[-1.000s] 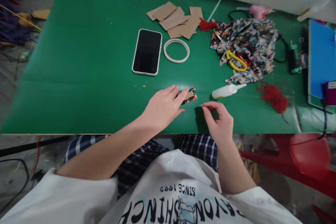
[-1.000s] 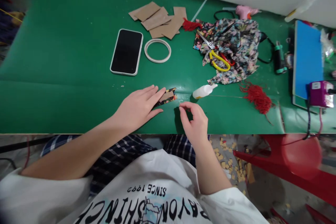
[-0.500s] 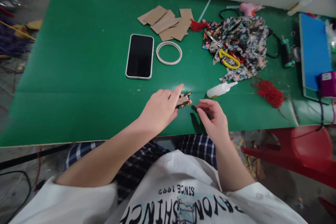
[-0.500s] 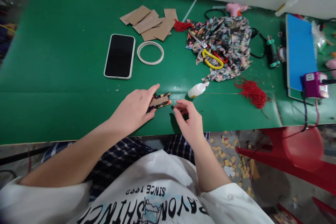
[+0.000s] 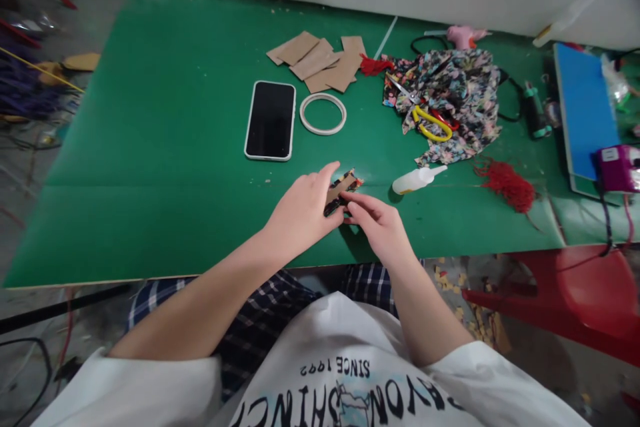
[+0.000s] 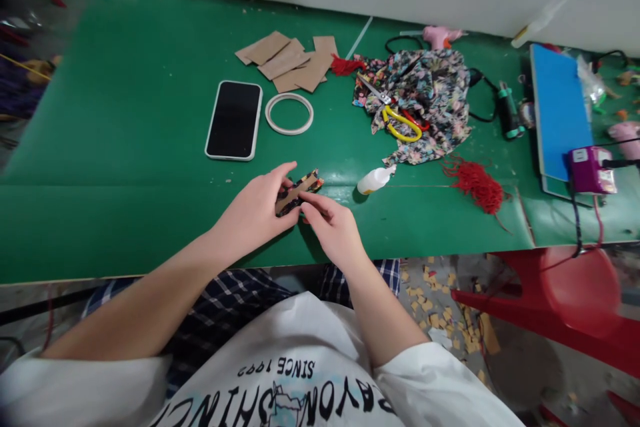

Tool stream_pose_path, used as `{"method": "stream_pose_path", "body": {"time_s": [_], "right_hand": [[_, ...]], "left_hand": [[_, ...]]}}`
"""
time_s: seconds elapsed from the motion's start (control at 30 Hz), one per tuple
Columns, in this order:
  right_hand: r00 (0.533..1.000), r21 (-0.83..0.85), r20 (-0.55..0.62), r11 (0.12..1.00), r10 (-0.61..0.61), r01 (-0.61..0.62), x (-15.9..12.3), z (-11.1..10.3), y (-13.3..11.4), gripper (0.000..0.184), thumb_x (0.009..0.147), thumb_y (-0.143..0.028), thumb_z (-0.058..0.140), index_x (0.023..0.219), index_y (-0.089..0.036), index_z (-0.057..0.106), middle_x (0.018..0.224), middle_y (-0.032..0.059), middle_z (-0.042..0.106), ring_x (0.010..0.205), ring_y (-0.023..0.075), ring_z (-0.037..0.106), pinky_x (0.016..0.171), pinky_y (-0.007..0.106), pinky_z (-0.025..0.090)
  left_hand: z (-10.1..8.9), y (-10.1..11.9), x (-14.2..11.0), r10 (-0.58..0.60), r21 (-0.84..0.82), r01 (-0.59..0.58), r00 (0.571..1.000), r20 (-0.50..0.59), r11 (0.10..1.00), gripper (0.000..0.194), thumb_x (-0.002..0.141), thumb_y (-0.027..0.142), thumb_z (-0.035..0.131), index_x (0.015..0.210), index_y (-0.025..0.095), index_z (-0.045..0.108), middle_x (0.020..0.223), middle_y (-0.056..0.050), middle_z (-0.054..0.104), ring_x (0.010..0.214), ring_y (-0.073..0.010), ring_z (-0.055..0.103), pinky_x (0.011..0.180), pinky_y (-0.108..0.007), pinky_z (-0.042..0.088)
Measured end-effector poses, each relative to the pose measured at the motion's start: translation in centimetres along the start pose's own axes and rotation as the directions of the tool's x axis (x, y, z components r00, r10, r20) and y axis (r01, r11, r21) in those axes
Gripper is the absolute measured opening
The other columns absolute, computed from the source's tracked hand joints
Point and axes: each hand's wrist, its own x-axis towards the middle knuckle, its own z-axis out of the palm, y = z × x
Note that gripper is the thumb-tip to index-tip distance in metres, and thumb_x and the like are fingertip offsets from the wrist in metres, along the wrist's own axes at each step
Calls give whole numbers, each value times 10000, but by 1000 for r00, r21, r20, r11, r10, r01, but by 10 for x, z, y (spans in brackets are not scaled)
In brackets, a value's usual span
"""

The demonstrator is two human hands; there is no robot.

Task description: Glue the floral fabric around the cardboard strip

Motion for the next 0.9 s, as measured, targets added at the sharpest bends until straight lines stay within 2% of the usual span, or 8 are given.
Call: {"method": "stream_pose_path", "body": {"time_s": [0.13, 0.2, 0.27, 0.33, 0.43, 0.63, 0.73, 0.9], "right_hand": [[993, -9, -79, 997, -83, 82, 2, -1, -2, 269, 782, -393, 615, 967, -220, 706, 926, 24, 731, 819, 157, 677, 796, 322, 564], [988, -23, -80, 991, -135, 133, 1, -2, -6, 235, 785, -389, 617, 928, -232, 718, 905, 15, 736, 801, 154, 682, 780, 317, 568], [977, -38, -62, 979, -204, 202, -1, -2, -11, 191, 791, -364, 617, 908, -255, 722, 907, -1, 739, 803, 147, 686, 766, 306, 573], [958, -51, -54, 959, -280, 278, -2, -3, -14, 159, 802, -327, 612, 908, -279, 719, 928, -17, 737, 857, 143, 686, 798, 306, 569], [935, -88, -58, 935, -349, 344, -4, -3, -15, 156, 819, -291, 595, 915, -297, 717, 952, -24, 734, 935, 144, 675, 877, 330, 549], [916, -118, -61, 914, -397, 388, -5, -7, -10, 181, 839, -278, 567, 945, -311, 710, 970, -12, 727, 962, 158, 662, 881, 364, 538], [890, -169, -26, 880, -455, 445, -7, -10, -9, 208, 843, -249, 561, 981, -326, 696, 1018, -9, 702, 995, 151, 632, 908, 369, 511], [855, -205, -35, 841, -518, 501, -11, -13, -12, 222, 828, -253, 578, 1010, -326, 680, 1025, 17, 637, 972, 152, 598, 841, 348, 522]], "left_hand": [[-13, -6, 1, -113, -353, 95, 993, -32, 931, 701, 779, 358, 600, 1389, 192, 297, 1272, -136, 528, 1144, -267, 524, 925, -412, 450], [-18, -8, 2, -178, -601, 187, 981, 76, 777, 662, 811, 394, 571, 1387, 221, 294, 1172, -111, 600, 1020, -224, 603, 829, -362, 504], [-20, -8, 2, -172, -739, 298, 954, 244, 604, 583, 829, 408, 553, 1345, 213, 365, 923, -60, 670, 763, -167, 644, 655, -289, 524], [-21, -6, 2, -143, -782, 380, 923, 358, 494, 489, 827, 400, 563, 1257, 186, 476, 769, -22, 651, 611, -125, 602, 543, -235, 493], [-19, -1, 0, -133, -832, 434, 900, 414, 344, 388, 812, 385, 589, 1135, 173, 562, 760, -7, 620, 576, -96, 571, 488, -196, 472], [-11, 9, -5, -58, -866, 499, 866, 496, 42, 394, 896, 407, 436, 1247, 231, 462, 795, -22, 593, 598, -124, 595, 460, -218, 484], [-9, 13, -7, -22, -845, 533, 846, 533, 39, 431, 908, 400, 395, 1321, 276, 368, 885, -41, 622, 612, -152, 634, 492, -260, 506], [-12, 16, -9, -33, -840, 520, 852, 522, 153, 551, 822, 386, 542, 1316, 212, 371, 654, 12, 588, 444, -95, 527, 385, -177, 370]]}}
